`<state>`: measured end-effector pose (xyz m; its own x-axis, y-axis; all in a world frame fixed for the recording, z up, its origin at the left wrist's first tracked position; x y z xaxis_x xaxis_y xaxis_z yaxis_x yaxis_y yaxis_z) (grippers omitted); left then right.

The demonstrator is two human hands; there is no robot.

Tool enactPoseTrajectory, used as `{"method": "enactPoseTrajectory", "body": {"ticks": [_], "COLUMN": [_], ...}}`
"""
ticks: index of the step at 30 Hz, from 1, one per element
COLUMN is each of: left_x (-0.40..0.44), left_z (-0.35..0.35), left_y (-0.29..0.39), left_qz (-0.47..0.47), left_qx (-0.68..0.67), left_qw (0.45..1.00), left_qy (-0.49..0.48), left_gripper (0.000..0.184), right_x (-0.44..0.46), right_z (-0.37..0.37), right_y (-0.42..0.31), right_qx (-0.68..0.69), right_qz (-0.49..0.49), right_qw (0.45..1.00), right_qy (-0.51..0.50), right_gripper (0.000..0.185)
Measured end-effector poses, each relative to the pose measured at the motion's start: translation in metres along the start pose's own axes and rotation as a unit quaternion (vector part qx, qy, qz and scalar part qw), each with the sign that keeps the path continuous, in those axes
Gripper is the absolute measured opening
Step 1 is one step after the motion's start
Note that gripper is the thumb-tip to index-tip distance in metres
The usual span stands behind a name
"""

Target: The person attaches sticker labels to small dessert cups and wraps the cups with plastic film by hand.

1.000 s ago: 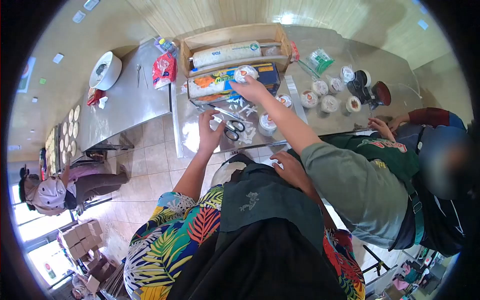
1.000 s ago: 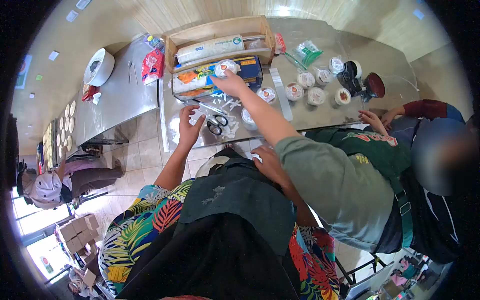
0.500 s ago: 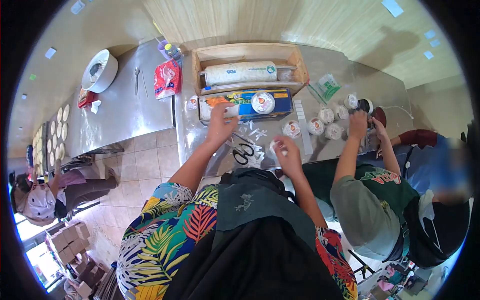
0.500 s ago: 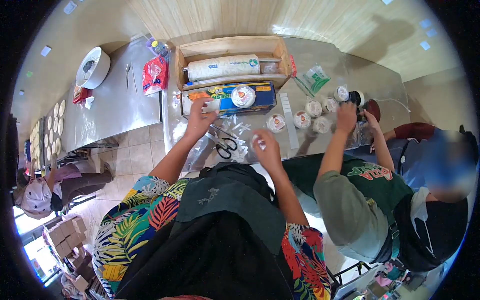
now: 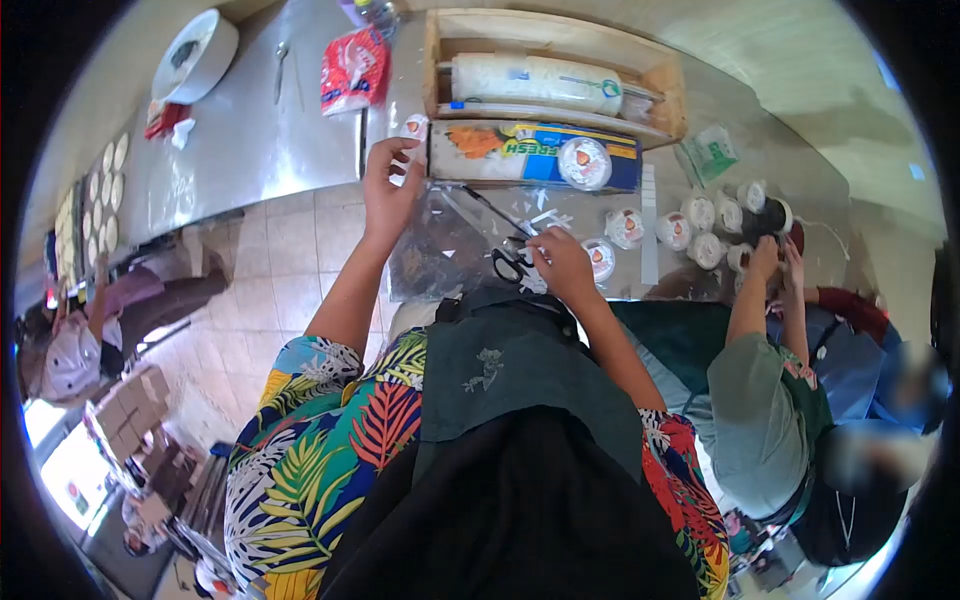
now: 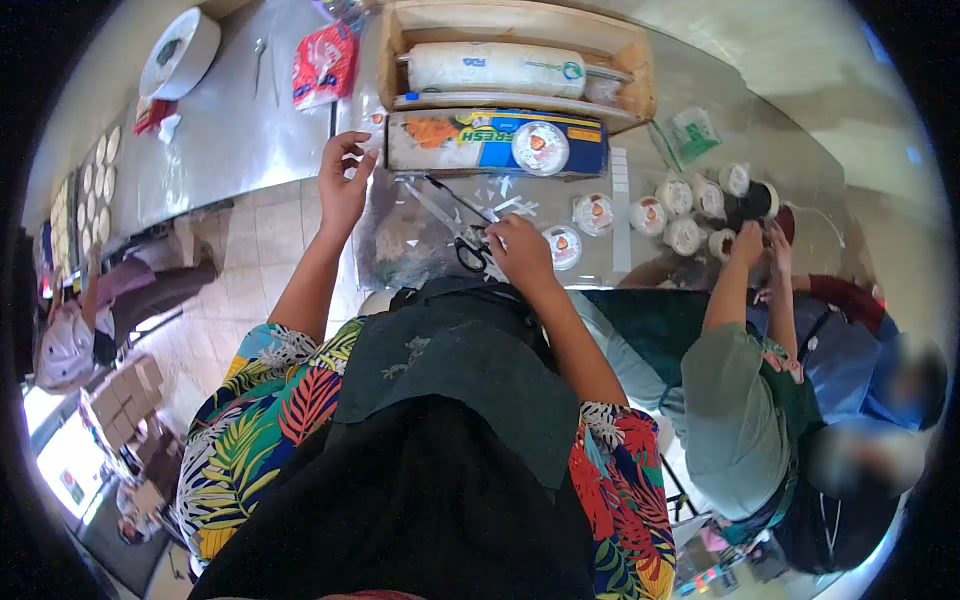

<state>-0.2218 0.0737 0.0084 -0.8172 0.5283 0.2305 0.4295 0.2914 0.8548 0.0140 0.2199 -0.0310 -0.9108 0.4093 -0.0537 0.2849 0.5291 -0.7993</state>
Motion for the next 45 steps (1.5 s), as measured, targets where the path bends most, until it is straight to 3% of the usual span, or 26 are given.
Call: {"method": "enactPoseTrajectory", "body": {"ticks": [2, 4, 8, 11, 15, 19, 29, 36, 39, 40, 42, 45], "left_x": [-0.003, -0.011, -0.025, -0.028, -0.022, -0.011, 0.005, 0.003, -0.006, -0.007, -0.011, -0.018], "left_z": [-0.018, -0.036, -0.046, -0.037, -0.027, -0.017, 0.001, -0.008, -0.011, -0.012, -0.010, -0.019], "left_y": [-0.009, -0.025, -0.064, -0.072, -0.076, -0.069, -0.055, -0.047, -0.057, -0.056, -0.080, -0.059], "left_qz": [-0.011, -0.079, -0.155, -0.146, -0.140, -0.151, -0.047, -0.045, -0.076, -0.049, 0.003, -0.034], "left_qx": [0.014, 0.025, 0.072, 0.116, 0.072, 0.069, 0.060, 0.059, 0.070, 0.057, 0.029, 0.056], "left_qw": [0.999, 0.993, 0.983, 0.982, 0.987, 0.986, 0.997, 0.997, 0.995, 0.997, 0.999, 0.997], "left_qy": [0.027, 0.089, 0.059, 0.023, 0.040, 0.016, -0.009, -0.029, 0.012, -0.002, -0.013, -0.041], "left_gripper": [0.022, 0.022, 0.024, 0.028, 0.028, 0.025, 0.011, 0.009, 0.014, 0.014, 0.014, 0.016], "right_x": [0.005, 0.012, 0.029, 0.032, 0.021, 0.003, -0.017, -0.018, -0.023, -0.026, -0.029, -0.040], "right_z": [0.010, 0.013, 0.000, -0.012, -0.013, -0.004, 0.009, 0.015, 0.016, 0.019, 0.021, 0.018], "right_y": [0.000, -0.005, -0.013, -0.016, -0.008, -0.001, -0.009, -0.012, -0.014, -0.010, -0.012, -0.018], "right_qx": [0.002, 0.012, 0.013, -0.007, 0.012, -0.011, 0.030, 0.032, 0.008, -0.007, -0.022, -0.004], "right_qz": [-0.025, -0.016, -0.040, -0.049, -0.062, -0.021, 0.012, 0.035, -0.047, -0.056, 0.011, 0.017], "right_qw": [0.999, 0.999, 0.999, 0.999, 0.998, 0.998, 0.999, 0.999, 0.999, 0.998, 0.999, 1.000], "right_qy": [-0.024, -0.046, -0.023, -0.013, -0.019, -0.051, -0.038, -0.022, 0.005, 0.011, -0.046, -0.022], "right_gripper": [0.010, 0.010, 0.009, 0.010, 0.010, 0.011, 0.010, 0.008, 0.008, 0.010, 0.014, 0.013]}}
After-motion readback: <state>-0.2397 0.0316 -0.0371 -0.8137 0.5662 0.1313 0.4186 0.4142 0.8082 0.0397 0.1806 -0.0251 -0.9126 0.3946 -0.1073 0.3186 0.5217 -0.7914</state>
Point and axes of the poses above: each hand's wrist, its own x-axis towards the middle knuckle, its own z-axis out of the palm, y = z × x, the point moved 6 cm from there along x, towards the middle knuckle, and after that the axes turned 7 degrees about x, right-handed, at the moved point
